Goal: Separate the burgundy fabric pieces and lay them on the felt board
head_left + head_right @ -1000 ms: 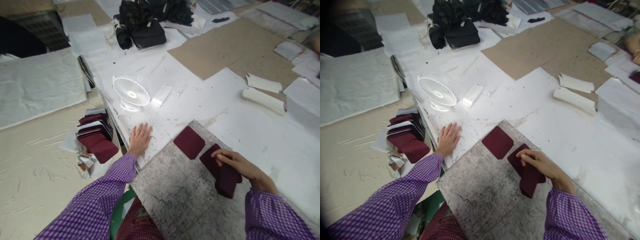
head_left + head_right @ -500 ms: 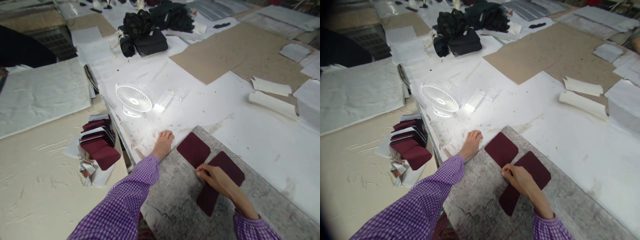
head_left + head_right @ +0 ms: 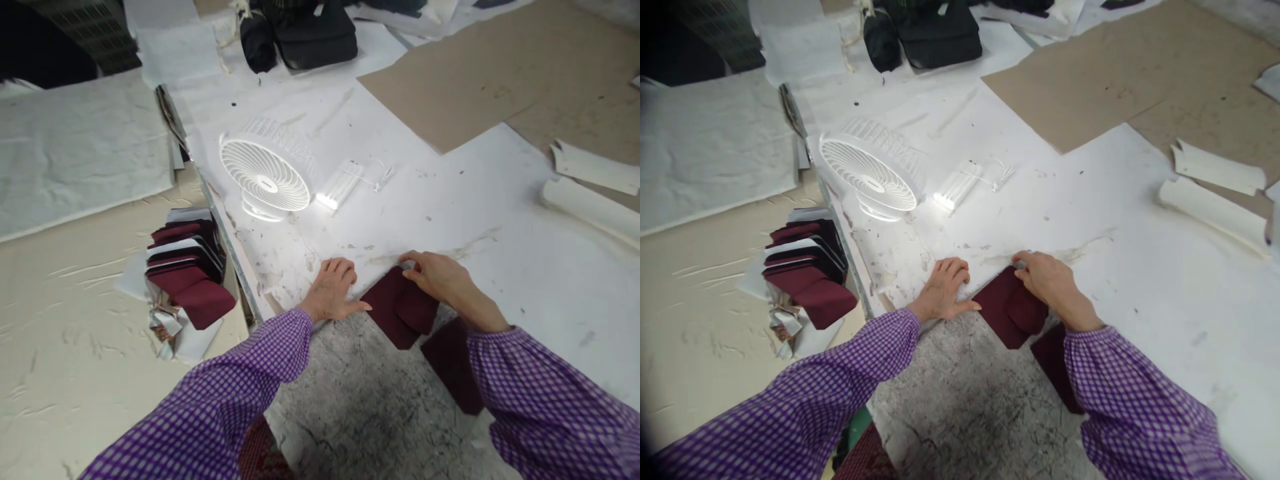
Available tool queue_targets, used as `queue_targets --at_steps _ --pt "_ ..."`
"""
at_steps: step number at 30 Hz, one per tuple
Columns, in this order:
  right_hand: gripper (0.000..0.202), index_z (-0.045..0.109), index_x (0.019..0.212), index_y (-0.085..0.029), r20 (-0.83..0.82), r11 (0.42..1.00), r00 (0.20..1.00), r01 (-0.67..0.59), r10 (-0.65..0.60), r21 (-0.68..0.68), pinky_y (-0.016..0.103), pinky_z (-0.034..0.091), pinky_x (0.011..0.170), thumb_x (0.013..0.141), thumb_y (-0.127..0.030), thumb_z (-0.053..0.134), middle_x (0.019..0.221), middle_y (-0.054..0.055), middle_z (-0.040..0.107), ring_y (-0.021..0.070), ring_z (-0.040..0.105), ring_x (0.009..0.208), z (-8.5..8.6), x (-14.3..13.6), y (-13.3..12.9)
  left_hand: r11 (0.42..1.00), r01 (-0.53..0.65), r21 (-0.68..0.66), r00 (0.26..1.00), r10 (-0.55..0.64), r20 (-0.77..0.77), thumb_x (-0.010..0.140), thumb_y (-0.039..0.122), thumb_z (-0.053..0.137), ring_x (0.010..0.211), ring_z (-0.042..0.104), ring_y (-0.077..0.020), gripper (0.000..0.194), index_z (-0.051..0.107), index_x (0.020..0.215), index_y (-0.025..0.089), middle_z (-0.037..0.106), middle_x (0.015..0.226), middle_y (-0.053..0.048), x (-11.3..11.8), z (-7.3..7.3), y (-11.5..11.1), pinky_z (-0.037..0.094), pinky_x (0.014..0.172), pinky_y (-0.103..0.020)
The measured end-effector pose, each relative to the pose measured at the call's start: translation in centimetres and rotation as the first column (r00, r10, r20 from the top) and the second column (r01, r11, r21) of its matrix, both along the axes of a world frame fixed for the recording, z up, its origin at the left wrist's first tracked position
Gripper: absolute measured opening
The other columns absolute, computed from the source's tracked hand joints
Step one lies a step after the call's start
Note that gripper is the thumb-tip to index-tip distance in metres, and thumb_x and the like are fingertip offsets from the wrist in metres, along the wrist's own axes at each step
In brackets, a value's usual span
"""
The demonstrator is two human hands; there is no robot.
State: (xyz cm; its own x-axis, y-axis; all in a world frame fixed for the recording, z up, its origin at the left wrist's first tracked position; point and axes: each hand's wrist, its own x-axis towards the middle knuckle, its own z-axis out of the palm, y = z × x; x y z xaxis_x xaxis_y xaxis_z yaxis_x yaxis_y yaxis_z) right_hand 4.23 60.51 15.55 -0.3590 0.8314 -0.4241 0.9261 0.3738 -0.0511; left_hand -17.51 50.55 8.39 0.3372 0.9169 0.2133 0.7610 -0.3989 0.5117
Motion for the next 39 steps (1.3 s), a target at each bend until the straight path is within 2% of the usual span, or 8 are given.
queue_targets --at_steps 5,11,16,22,28,32,35,39 --pt "0.020 0.064 0.100 -0.026 -0.051 0.991 0.998 0.022 -0.029 -0.133 0.029 0.042 0.066 0.082 -0.027 0.056 0.089 0.000 0.068 0.0187 0.060 0.077 -1.2 0.1 1.8 0.999 -0.010 -0.032 1.000 0.009 -0.024 0.074 0.070 0.054 0.101 0.045 -0.0287 0.056 0.055 0.090 0.016 0.053 0.106 -0.012 0.1 0.2 0.0 0.036 0.091 -0.047" --pt "0.010 0.064 0.082 -0.024 -0.151 0.994 0.989 -0.020 0.004 -0.105 0.029 0.041 0.064 0.080 -0.027 0.055 0.084 0.001 0.067 0.0180 0.059 0.073 -2.3 0.5 2.0 0.997 -0.030 -0.067 0.999 0.028 -0.028 0.076 0.067 0.054 0.104 0.045 -0.0289 0.053 0.055 0.091 0.017 0.053 0.107 -0.012 0.2 0.7 -0.1 0.036 0.092 -0.048" --pt "0.022 0.061 0.101 -0.026 -0.263 0.994 0.964 -0.062 0.036 -0.091 0.028 0.042 0.065 0.080 -0.029 0.055 0.083 0.000 0.065 0.0170 0.058 0.073 -3.3 1.4 2.0 0.995 -0.041 -0.086 0.999 0.039 -0.034 0.076 0.060 0.060 0.106 0.044 -0.0293 0.046 0.055 0.091 0.017 0.052 0.109 -0.012 0.3 0.8 -0.1 0.036 0.093 -0.047" --pt "0.012 0.063 0.082 -0.023 -0.264 0.993 0.962 -0.098 0.077 -0.065 0.030 0.041 0.068 0.079 -0.027 0.053 0.085 0.003 0.063 0.0183 0.056 0.074 -2.4 1.0 1.7 0.996 -0.038 -0.087 0.999 0.034 -0.040 0.074 0.052 0.066 0.109 0.043 -0.0292 0.041 0.054 0.092 0.017 0.052 0.111 -0.012 0.3 0.7 -0.1 0.035 0.095 -0.046" --pt "0.025 0.058 0.087 -0.021 -0.452 0.957 0.886 -0.029 -0.109 -0.288 0.029 0.044 0.062 0.085 -0.043 0.045 0.073 0.002 0.062 0.0176 0.056 0.068 0.5 0.9 0.7 0.996 -0.036 -0.082 0.999 0.034 -0.033 0.073 0.051 0.067 0.108 0.044 -0.0288 0.040 0.054 0.091 0.017 0.052 0.110 -0.011 0.2 0.7 -0.1 0.035 0.095 -0.046" --pt "0.042 0.058 0.102 -0.020 -0.433 0.935 0.878 0.045 -0.206 -0.353 0.033 0.048 0.071 0.075 -0.051 0.060 0.092 0.006 0.066 0.0216 0.061 0.082 -0.6 2.5 0.1 0.996 -0.045 -0.083 0.999 0.042 -0.033 0.073 0.050 0.067 0.108 0.044 -0.0287 0.040 0.054 0.090 0.017 0.053 0.110 -0.011 0.2 0.7 -0.1 0.035 0.095 -0.046" --pt "0.059 0.054 0.115 -0.019 -0.374 0.887 0.869 0.141 -0.324 -0.440 0.032 0.050 0.062 0.069 -0.054 0.066 0.095 0.008 0.067 0.0219 0.063 0.076 -2.0 4.4 -0.2 0.996 -0.040 -0.085 0.999 0.038 -0.035 0.073 0.050 0.067 0.108 0.044 -0.0288 0.039 0.054 0.090 0.017 0.052 0.110 -0.011 0.2 0.7 -0.1 0.035 0.095 -0.046" --pt "0.045 0.062 0.102 -0.020 -0.333 0.872 0.897 0.107 -0.292 -0.478 0.030 0.047 0.057 0.070 -0.051 0.066 0.084 0.005 0.067 0.0209 0.062 0.069 -1.7 6.2 -0.5 0.995 -0.042 -0.096 0.999 0.039 -0.029 0.074 0.050 0.066 0.109 0.043 -0.0290 0.038 0.054 0.090 0.018 0.052 0.110 -0.011 0.2 0.7 0.0 0.035 0.095 -0.047"
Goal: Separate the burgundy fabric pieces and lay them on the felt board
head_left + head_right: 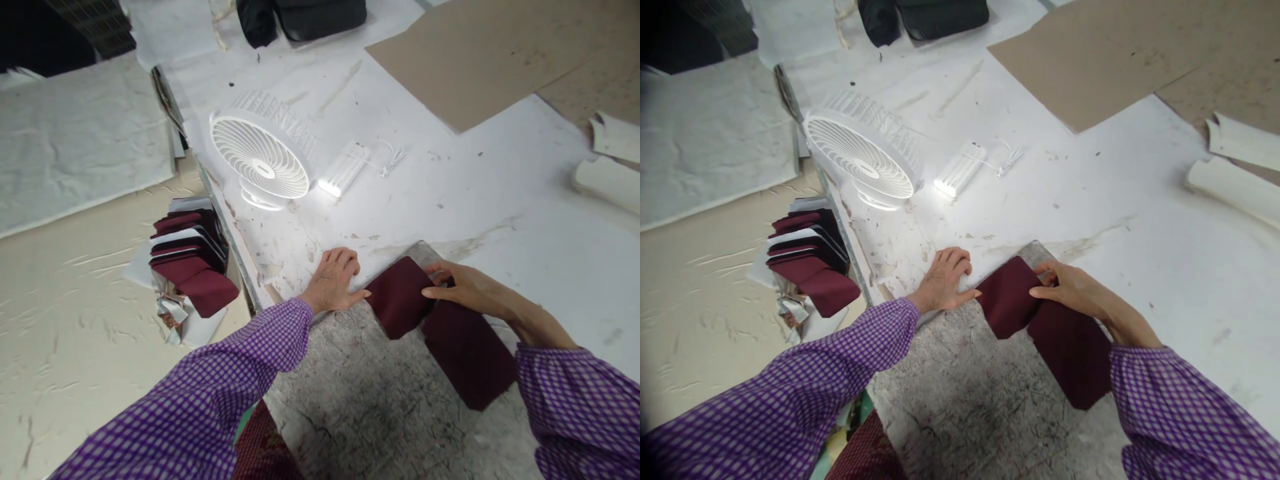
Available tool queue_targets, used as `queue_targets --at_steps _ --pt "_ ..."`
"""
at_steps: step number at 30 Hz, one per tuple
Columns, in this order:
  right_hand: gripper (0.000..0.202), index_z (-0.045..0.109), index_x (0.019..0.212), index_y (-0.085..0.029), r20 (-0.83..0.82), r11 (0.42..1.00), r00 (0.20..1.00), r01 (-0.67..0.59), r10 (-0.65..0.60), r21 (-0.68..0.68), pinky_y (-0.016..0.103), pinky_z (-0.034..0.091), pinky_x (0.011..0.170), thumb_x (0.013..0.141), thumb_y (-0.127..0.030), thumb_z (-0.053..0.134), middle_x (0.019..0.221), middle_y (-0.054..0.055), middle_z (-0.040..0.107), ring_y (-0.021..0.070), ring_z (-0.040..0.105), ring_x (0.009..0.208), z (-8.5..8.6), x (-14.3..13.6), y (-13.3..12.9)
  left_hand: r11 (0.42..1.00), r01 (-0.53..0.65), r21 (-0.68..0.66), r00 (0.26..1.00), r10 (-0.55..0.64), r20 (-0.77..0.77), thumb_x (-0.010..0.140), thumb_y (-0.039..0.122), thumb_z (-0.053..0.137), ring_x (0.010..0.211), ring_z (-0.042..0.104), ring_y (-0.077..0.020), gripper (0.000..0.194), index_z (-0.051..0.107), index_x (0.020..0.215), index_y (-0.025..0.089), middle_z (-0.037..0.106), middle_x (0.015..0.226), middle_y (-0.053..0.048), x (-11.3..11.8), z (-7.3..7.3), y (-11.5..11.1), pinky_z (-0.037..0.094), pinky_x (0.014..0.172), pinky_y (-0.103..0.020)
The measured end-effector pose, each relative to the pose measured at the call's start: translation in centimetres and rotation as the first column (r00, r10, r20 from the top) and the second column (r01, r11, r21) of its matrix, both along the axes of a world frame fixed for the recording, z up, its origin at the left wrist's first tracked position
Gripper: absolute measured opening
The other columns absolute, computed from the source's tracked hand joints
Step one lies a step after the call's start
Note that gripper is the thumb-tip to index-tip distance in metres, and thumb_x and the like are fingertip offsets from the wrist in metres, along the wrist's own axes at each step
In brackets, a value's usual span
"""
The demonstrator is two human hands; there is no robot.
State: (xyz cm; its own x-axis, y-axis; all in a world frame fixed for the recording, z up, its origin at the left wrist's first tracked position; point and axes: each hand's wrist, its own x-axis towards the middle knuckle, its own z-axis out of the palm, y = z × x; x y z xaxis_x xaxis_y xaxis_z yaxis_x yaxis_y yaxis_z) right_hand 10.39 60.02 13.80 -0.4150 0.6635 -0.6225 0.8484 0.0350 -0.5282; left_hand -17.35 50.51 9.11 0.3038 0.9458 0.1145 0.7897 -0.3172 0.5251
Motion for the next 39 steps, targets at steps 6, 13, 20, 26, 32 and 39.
queue_targets --at_steps 6,13,20,26,32,39 --pt "0.034 0.065 0.080 -0.021 0.006 0.998 0.999 -0.047 0.047 -0.047 0.028 0.040 0.052 0.077 -0.053 0.054 0.065 0.002 0.063 0.0177 0.057 0.059 1.7 -0.3 -0.1 1.000 0.004 0.009 1.000 -0.004 -0.007 0.073 0.049 0.067 0.108 0.044 -0.0285 0.039 0.053 0.090 0.018 0.052 0.110 -0.011 0.0 0.0 0.0 0.035 0.096 -0.046" --pt "0.022 0.061 0.087 -0.021 0.035 0.985 0.999 0.001 -0.007 0.173 0.030 0.044 0.058 0.074 -0.039 0.057 0.069 0.002 0.064 0.0183 0.059 0.062 -0.6 0.2 -1.0 1.000 0.010 -0.008 1.000 -0.010 0.003 0.074 0.049 0.066 0.108 0.043 -0.0289 0.037 0.053 0.090 0.019 0.052 0.110 -0.011 -0.1 0.0 0.0 0.035 0.094 -0.046" --pt "0.034 0.064 0.090 -0.021 0.082 0.973 0.988 0.114 -0.132 0.199 0.032 0.048 0.064 0.073 -0.050 0.061 0.081 0.004 0.069 0.0215 0.063 0.072 -0.2 -1.2 -1.3 1.000 0.009 0.005 1.000 -0.009 -0.003 0.074 0.050 0.067 0.107 0.043 -0.0285 0.038 0.053 0.090 0.018 0.052 0.109 -0.011 -0.1 -0.1 0.0 0.035 0.094 -0.046" --pt "0.030 0.068 0.082 -0.020 0.153 0.985 0.977 0.133 -0.150 0.111 0.031 0.046 0.060 0.069 -0.047 0.068 0.079 0.006 0.069 0.0227 0.062 0.072 0.6 -2.7 -1.1 1.000 0.023 -0.001 0.999 -0.023 0.024 0.087 0.045 0.051 0.107 0.044 -0.0257 0.027 0.055 0.090 0.018 0.054 0.110 -0.011 -0.4 0.0 0.0 0.035 0.093 -0.043" --pt "0.041 0.057 0.062 -0.021 -0.099 0.996 0.991 0.089 -0.089 -0.010 0.027 0.038 0.048 0.079 -0.057 0.055 0.057 0.001 0.055 0.0165 0.052 0.056 3.3 -2.6 -3.7 1.000 -0.006 -0.015 0.998 0.007 0.054 0.096 0.035 0.036 0.107 0.044 -0.0222 0.027 0.056 0.089 0.018 0.056 0.110 -0.008 -0.4 0.1 0.0 0.035 0.093 -0.041" --pt "0.043 0.060 0.068 -0.019 -0.310 0.990 0.945 0.076 -0.108 -0.115 0.025 0.039 0.052 0.077 -0.062 0.060 0.064 0.001 0.056 0.0145 0.050 0.059 3.2 -3.2 -3.8 1.000 -0.023 -0.021 0.996 0.025 0.087 0.097 0.032 0.031 0.105 0.046 -0.0207 0.030 0.057 0.089 0.018 0.058 0.107 -0.007 -0.3 0.3 0.1 0.034 0.093 -0.040"
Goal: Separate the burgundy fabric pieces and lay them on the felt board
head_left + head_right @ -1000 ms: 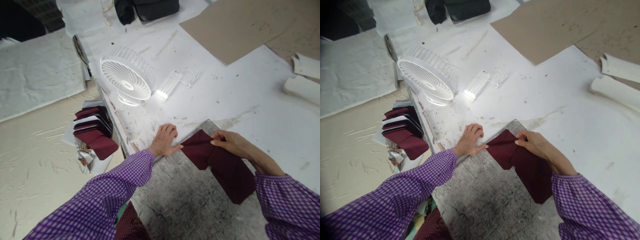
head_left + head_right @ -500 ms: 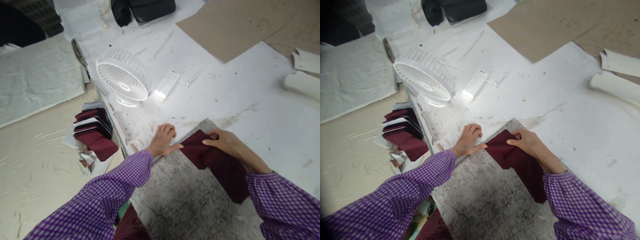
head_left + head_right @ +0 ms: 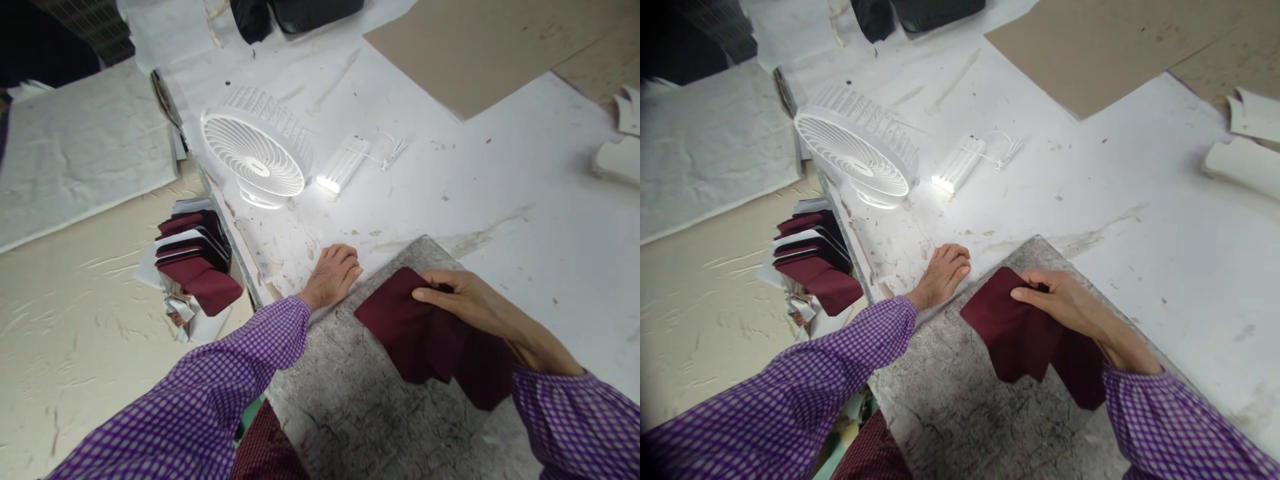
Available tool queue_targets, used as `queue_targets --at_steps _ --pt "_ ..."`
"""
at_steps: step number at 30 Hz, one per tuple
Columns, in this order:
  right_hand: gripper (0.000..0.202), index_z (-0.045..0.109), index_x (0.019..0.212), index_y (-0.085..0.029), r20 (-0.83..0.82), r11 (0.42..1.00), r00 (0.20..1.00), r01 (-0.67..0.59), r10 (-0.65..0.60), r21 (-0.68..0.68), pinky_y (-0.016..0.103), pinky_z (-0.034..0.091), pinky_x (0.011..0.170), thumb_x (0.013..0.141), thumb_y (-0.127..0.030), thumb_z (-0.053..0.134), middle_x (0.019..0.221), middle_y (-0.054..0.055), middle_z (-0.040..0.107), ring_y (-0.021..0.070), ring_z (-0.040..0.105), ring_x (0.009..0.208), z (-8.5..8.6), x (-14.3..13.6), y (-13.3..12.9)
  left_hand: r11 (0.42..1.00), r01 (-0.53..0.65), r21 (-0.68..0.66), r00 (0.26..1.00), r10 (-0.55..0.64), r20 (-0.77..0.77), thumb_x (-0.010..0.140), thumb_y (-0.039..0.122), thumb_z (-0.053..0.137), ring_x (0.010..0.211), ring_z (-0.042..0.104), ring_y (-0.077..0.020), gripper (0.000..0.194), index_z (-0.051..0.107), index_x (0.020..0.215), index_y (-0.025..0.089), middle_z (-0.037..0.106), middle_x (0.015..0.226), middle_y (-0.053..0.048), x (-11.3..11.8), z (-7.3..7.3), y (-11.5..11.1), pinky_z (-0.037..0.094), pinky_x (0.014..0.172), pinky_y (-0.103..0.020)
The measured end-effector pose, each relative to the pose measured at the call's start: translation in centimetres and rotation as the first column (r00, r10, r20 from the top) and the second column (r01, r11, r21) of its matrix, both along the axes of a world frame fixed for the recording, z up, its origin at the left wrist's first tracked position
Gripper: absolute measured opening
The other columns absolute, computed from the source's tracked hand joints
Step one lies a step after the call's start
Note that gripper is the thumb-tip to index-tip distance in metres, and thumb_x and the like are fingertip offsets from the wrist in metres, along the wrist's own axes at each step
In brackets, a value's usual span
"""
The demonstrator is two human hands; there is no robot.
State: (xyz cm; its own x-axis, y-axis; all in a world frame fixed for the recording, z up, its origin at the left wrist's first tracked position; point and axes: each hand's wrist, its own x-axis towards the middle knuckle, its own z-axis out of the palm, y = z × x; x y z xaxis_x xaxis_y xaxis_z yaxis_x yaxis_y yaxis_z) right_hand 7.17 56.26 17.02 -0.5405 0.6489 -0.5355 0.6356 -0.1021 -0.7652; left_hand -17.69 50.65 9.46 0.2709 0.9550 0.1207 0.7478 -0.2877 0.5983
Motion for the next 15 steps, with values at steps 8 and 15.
queue_targets --at_steps 8,15 --pt "0.039 0.059 0.074 -0.019 -0.011 0.951 0.966 0.253 -0.259 -0.181 0.023 0.039 0.048 0.072 -0.056 0.069 0.065 -0.001 0.056 0.0123 0.050 0.055 -2.9 0.9 0.9 1.000 -0.006 0.000 1.000 0.006 -0.002 0.097 0.032 0.034 0.105 0.046 -0.0211 0.029 0.057 0.088 0.018 0.059 0.107 -0.007 0.0 -0.2 0.0 0.035 0.091 -0.040" --pt "0.041 0.062 0.077 -0.018 0.036 0.917 0.943 0.330 -0.330 -0.224 0.021 0.038 0.046 0.069 -0.057 0.071 0.064 -0.001 0.059 0.0113 0.051 0.053 -3.3 0.7 1.3 1.000 -0.008 0.009 1.000 0.008 -0.004 0.097 0.032 0.035 0.104 0.047 -0.0214 0.028 0.057 0.087 0.018 0.059 0.106 -0.008 0.0 -0.1 0.0 0.036 0.091 -0.040"
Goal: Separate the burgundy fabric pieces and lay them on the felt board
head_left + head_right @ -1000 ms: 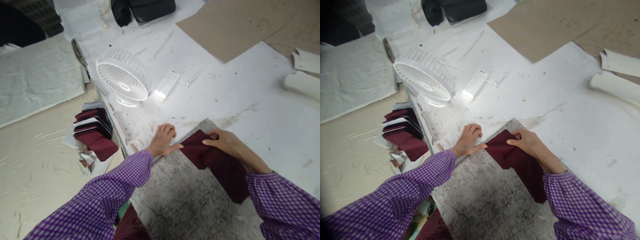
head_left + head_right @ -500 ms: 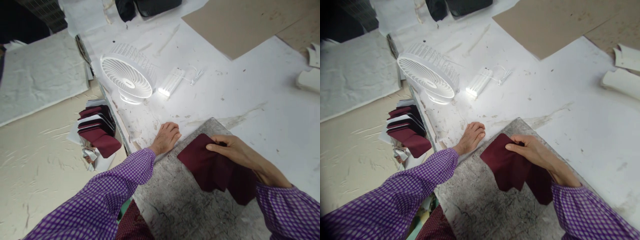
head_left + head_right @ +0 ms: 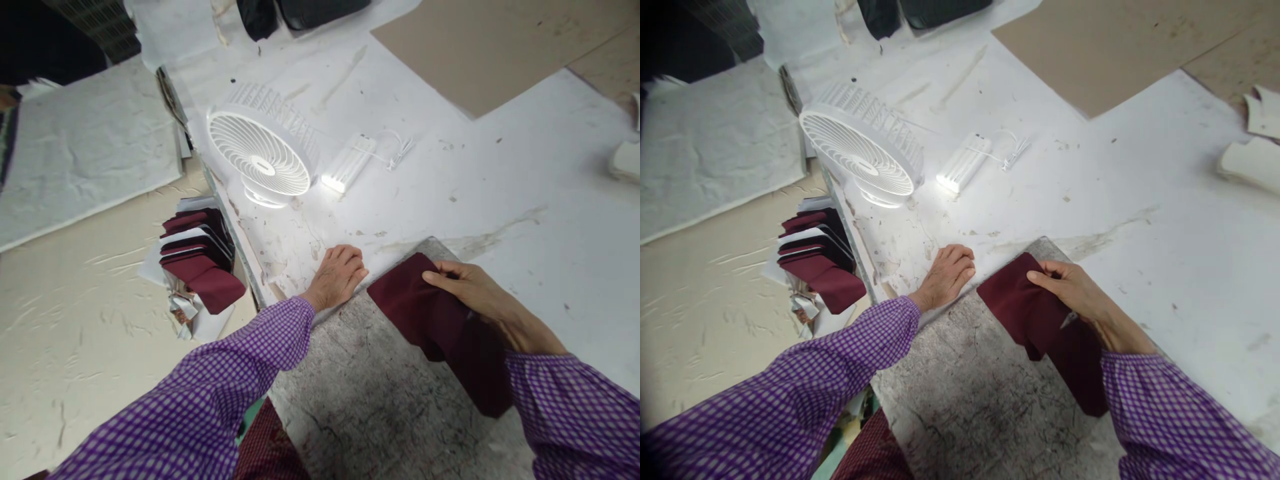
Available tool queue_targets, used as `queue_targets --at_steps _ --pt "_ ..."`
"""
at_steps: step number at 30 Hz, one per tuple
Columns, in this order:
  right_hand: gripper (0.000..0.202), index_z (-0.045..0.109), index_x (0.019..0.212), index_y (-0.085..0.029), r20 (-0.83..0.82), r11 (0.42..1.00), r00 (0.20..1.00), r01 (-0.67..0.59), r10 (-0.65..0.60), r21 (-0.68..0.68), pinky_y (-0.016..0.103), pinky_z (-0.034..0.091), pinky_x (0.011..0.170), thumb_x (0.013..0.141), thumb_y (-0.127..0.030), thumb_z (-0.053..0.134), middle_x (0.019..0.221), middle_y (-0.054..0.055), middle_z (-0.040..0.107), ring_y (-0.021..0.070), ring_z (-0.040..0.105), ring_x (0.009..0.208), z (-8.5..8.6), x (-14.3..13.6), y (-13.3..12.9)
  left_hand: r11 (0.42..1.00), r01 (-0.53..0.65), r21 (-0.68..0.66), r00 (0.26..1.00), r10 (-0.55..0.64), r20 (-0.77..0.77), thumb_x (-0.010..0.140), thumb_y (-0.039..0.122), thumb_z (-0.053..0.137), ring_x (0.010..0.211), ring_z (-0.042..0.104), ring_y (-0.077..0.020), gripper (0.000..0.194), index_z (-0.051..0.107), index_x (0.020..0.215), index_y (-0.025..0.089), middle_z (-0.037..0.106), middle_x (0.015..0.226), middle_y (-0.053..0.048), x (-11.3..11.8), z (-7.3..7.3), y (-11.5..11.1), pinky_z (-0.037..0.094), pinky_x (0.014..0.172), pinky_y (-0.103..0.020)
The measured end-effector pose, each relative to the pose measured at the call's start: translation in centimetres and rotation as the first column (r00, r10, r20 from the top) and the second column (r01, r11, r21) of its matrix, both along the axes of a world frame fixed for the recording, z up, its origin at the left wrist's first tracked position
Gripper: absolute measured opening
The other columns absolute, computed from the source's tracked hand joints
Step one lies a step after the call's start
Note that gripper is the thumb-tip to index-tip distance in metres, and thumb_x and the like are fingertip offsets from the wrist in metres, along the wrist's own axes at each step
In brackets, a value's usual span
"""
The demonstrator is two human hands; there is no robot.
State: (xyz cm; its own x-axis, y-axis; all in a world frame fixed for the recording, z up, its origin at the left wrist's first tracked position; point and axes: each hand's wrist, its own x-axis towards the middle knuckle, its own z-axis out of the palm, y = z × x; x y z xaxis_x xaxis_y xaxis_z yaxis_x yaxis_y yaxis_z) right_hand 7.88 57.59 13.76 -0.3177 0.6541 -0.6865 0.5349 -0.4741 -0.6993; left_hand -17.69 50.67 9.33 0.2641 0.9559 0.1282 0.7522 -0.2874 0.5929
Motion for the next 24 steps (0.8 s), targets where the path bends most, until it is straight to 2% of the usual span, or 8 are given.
queue_targets --at_steps 5,10,14,17,24 --pt "0.041 0.061 0.075 -0.018 0.079 0.995 0.995 -0.059 0.053 0.077 0.021 0.033 0.042 0.071 -0.059 0.067 0.058 -0.002 0.056 0.0103 0.047 0.049 -0.6 0.1 0.2 0.999 0.031 0.010 0.999 -0.031 -0.019 0.091 0.042 0.046 0.105 0.046 -0.0238 0.027 0.056 0.087 0.018 0.057 0.108 -0.010 -0.1 -0.2 -0.1 0.036 0.091 -0.042" --pt "0.041 0.060 0.075 -0.019 0.163 0.972 0.976 -0.174 0.148 0.157 0.024 0.033 0.044 0.075 -0.060 0.060 0.058 -0.001 0.056 0.0130 0.049 0.050 -1.0 0.4 0.5 0.998 0.027 0.049 0.999 -0.025 -0.041 0.079 0.052 0.061 0.105 0.046 -0.0263 0.036 0.054 0.086 0.018 0.055 0.107 -0.011 0.0 -0.6 -0.1 0.037 0.092 -0.043" --pt "0.036 0.060 0.068 -0.021 0.413 0.874 0.887 -0.356 0.206 0.329 0.028 0.035 0.050 0.076 -0.056 0.057 0.056 -0.001 0.055 0.0164 0.051 0.053 -1.3 0.3 1.1 0.998 0.028 0.047 0.998 -0.026 -0.054 0.074 0.049 0.068 0.106 0.046 -0.0267 0.036 0.054 0.087 0.018 0.055 0.108 -0.010 0.1 -0.6 0.0 0.036 0.092 -0.043" --pt "0.032 0.059 0.066 -0.022 0.549 0.811 0.805 -0.466 0.225 0.352 0.030 0.037 0.054 0.076 -0.052 0.055 0.058 0.000 0.056 0.0183 0.053 0.057 -1.4 0.0 1.5 0.999 0.024 0.035 0.998 -0.022 -0.055 0.074 0.048 0.068 0.107 0.046 -0.0269 0.035 0.054 0.087 0.019 0.055 0.109 -0.010 0.1 -0.6 -0.1 0.036 0.093 -0.043" --pt "0.029 0.064 0.071 -0.024 0.665 0.777 0.714 -0.541 0.222 0.322 0.031 0.039 0.056 0.078 -0.050 0.054 0.066 0.003 0.064 0.0206 0.057 0.061 -1.6 -0.5 1.6 0.999 0.020 0.037 0.999 -0.018 -0.039 0.075 0.052 0.066 0.108 0.046 -0.0267 0.037 0.053 0.086 0.019 0.055 0.109 -0.010 0.1 -0.7 -0.1 0.036 0.093 -0.043"
